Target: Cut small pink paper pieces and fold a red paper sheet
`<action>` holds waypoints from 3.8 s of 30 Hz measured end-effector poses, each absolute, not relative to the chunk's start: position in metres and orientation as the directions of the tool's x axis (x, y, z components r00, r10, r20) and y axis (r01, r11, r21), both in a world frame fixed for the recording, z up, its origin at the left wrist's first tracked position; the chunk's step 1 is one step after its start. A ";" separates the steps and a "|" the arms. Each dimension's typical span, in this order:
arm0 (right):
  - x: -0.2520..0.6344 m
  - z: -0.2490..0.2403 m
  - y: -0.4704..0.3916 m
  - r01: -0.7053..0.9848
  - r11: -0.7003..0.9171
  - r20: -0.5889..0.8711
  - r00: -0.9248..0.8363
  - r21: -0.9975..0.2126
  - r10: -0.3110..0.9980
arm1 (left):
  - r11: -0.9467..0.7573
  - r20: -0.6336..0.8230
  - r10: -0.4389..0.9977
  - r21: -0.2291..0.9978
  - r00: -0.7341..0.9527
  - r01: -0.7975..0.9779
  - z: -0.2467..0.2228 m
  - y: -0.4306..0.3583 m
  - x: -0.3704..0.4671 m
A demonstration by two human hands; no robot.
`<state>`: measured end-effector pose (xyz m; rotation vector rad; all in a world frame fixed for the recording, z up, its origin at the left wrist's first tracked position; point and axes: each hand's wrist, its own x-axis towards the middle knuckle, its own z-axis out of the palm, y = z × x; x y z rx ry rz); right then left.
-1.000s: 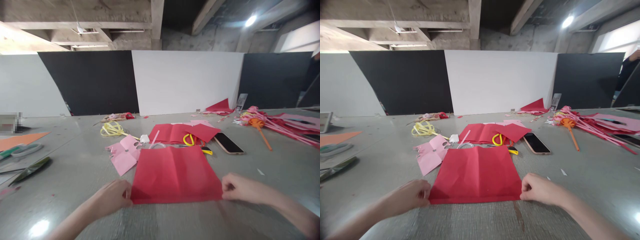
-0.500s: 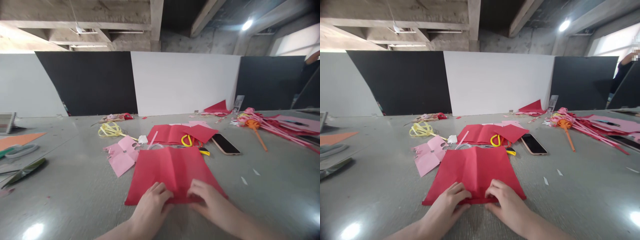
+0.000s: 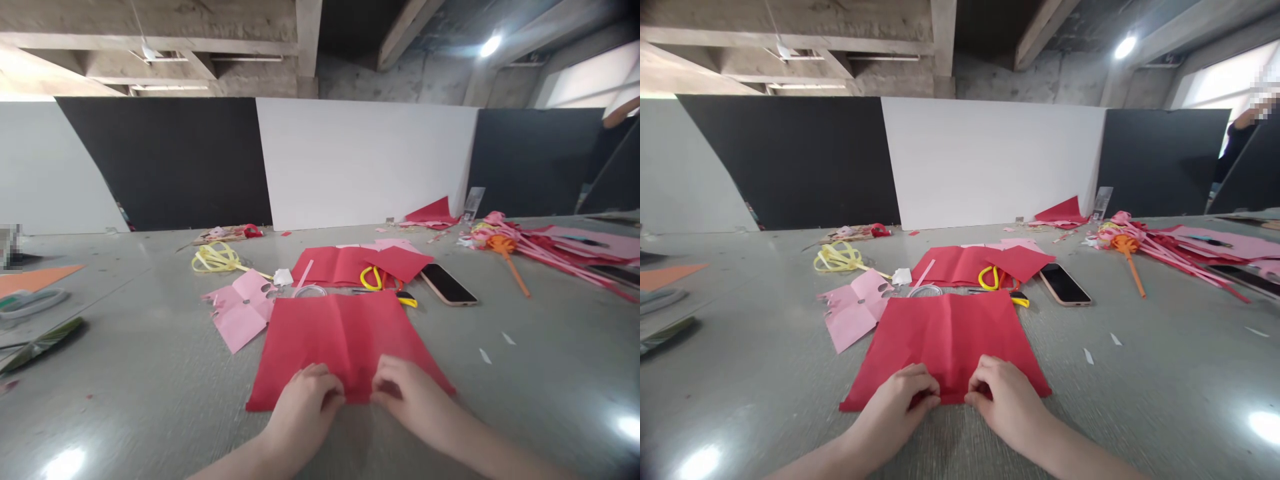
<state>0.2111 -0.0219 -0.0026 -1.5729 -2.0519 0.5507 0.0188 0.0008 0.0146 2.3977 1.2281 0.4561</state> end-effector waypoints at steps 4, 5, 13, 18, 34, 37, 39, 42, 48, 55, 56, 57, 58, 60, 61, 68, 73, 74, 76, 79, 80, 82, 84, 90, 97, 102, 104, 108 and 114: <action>0.210 -0.002 -0.020 0.790 0.208 0.112 -0.176 -0.576 0.978 | -0.496 0.080 0.841 0.506 0.535 0.705 0.013 0.003 0.020; 0.209 -0.001 -0.020 0.795 0.200 0.105 -0.171 -0.573 0.980 | -0.487 0.075 0.846 0.509 0.528 0.709 0.013 0.004 0.021; 0.208 0.001 -0.021 0.811 0.174 0.119 -0.129 -0.559 0.985 | -0.398 0.018 0.885 0.547 0.465 0.737 0.014 0.006 0.021; 0.210 -0.002 -0.018 0.814 0.160 0.130 -0.104 -0.559 0.986 | -0.361 0.026 0.909 0.550 0.416 0.753 0.012 0.007 0.021; 0.211 -0.001 -0.021 0.808 0.218 0.149 -0.162 -0.547 0.975 | -0.812 0.527 0.375 -0.210 0.762 0.545 -0.024 -0.022 0.018; 0.210 -0.002 -0.021 0.812 0.216 0.161 -0.153 -0.542 0.975 | -0.778 0.534 0.280 -0.360 0.798 0.515 -0.029 -0.025 0.015; 0.210 -0.004 -0.022 0.815 0.226 0.178 -0.153 -0.533 0.972 | -0.735 0.504 0.264 -0.447 0.822 0.510 -0.031 -0.028 0.014; 0.211 -0.005 -0.023 0.817 0.239 0.194 -0.158 -0.526 0.968 | -0.678 0.502 0.277 -0.502 0.819 0.537 -0.036 -0.031 0.014; 0.210 -0.003 -0.025 0.818 0.239 0.185 -0.165 -0.523 0.969 | -0.696 0.472 0.302 -0.484 0.828 0.530 -0.042 -0.033 0.013; 0.212 -0.006 -0.025 0.799 0.271 0.202 -0.190 -0.538 0.961 | -0.650 0.259 0.752 0.143 0.606 0.746 0.003 -0.013 0.010; 0.212 -0.005 -0.025 0.790 0.272 0.201 -0.192 -0.549 0.961 | -0.607 0.215 0.794 0.233 0.568 0.760 0.009 -0.009 0.010; 0.212 -0.005 -0.025 0.783 0.267 0.195 -0.188 -0.562 0.963 | -0.575 0.178 0.817 0.309 0.548 0.757 0.014 -0.004 0.009; 0.212 -0.003 -0.025 0.777 0.256 0.187 -0.180 -0.575 0.966 | -0.547 0.146 0.832 0.371 0.535 0.751 0.018 -0.001 0.008; 0.211 0.000 -0.025 0.770 0.225 0.154 -0.165 -0.598 0.974 | -0.513 0.102 0.843 0.442 0.527 0.735 0.020 0.005 0.006; 0.211 0.002 -0.025 0.769 0.209 0.134 -0.160 -0.604 0.978 | -0.507 0.091 0.844 0.454 0.528 0.733 0.020 0.007 0.005; 0.214 0.006 -0.023 0.791 0.218 0.109 -0.190 -0.572 0.976 | -0.577 0.078 0.803 0.351 0.591 0.738 0.018 0.007 0.003; 0.216 0.006 -0.023 0.794 0.330 0.153 -0.293 -0.510 0.944 | -0.734 0.054 0.670 0.194 0.740 0.651 0.012 0.009 0.001; 0.217 0.006 -0.023 0.799 0.354 0.164 -0.315 -0.487 0.935 | -0.762 0.047 0.640 0.171 0.767 0.625 0.010 0.009 0.001; 0.218 0.007 -0.024 0.806 0.410 0.186 -0.365 -0.428 0.912 | -0.819 0.042 0.571 0.095 0.820 0.566 0.009 0.010 -0.001; 0.219 0.008 -0.024 0.795 0.510 0.223 -0.459 -0.328 0.860 | -0.888 0.034 0.451 -0.091 0.892 0.452 0.013 0.010 -0.003; 0.220 0.008 -0.024 0.790 0.537 0.230 -0.487 -0.296 0.843 | -0.897 0.026 0.419 -0.142 0.908 0.418 0.015 0.010 -0.003; 0.221 0.007 -0.024 0.782 0.577 0.235 -0.530 -0.236 0.815 | -0.901 0.019 0.396 -0.183 0.918 0.392 0.020 0.009 -0.004; 0.222 0.006 -0.024 0.772 0.605 0.233 -0.562 -0.196 0.793 | -0.906 0.024 0.382 -0.189 0.924 0.380 0.023 0.008 -0.003; 0.221 0.007 -0.025 0.757 0.605 0.227 -0.562 -0.245 0.795 | -0.909 0.063 0.394 -0.118 0.917 0.399 0.017 0.008 -0.001; 0.218 0.006 -0.025 0.735 0.400 0.197 -0.351 -0.548 0.915 | -0.746 0.088 0.654 0.236 0.751 0.622 0.015 0.007 0.004; 0.217 0.003 -0.020 0.733 0.304 0.156 -0.265 -0.609 0.951 | -0.655 0.084 0.731 0.363 0.677 0.662 0.018 0.009 0.003; 0.216 0.005 -0.020 0.739 0.279 0.141 -0.245 -0.614 0.959 | -0.631 0.080 0.746 0.399 0.661 0.665 0.018 0.010 0.003; 0.215 0.006 -0.021 0.763 0.252 0.137 -0.212 -0.595 0.968 | -0.590 0.061 0.768 0.453 0.637 0.668 0.018 0.014 0.004; 0.215 0.004 -0.019 0.772 0.270 0.153 -0.223 -0.576 0.963 | -0.541 0.042 0.798 0.490 0.602 0.683 0.019 0.013 0.005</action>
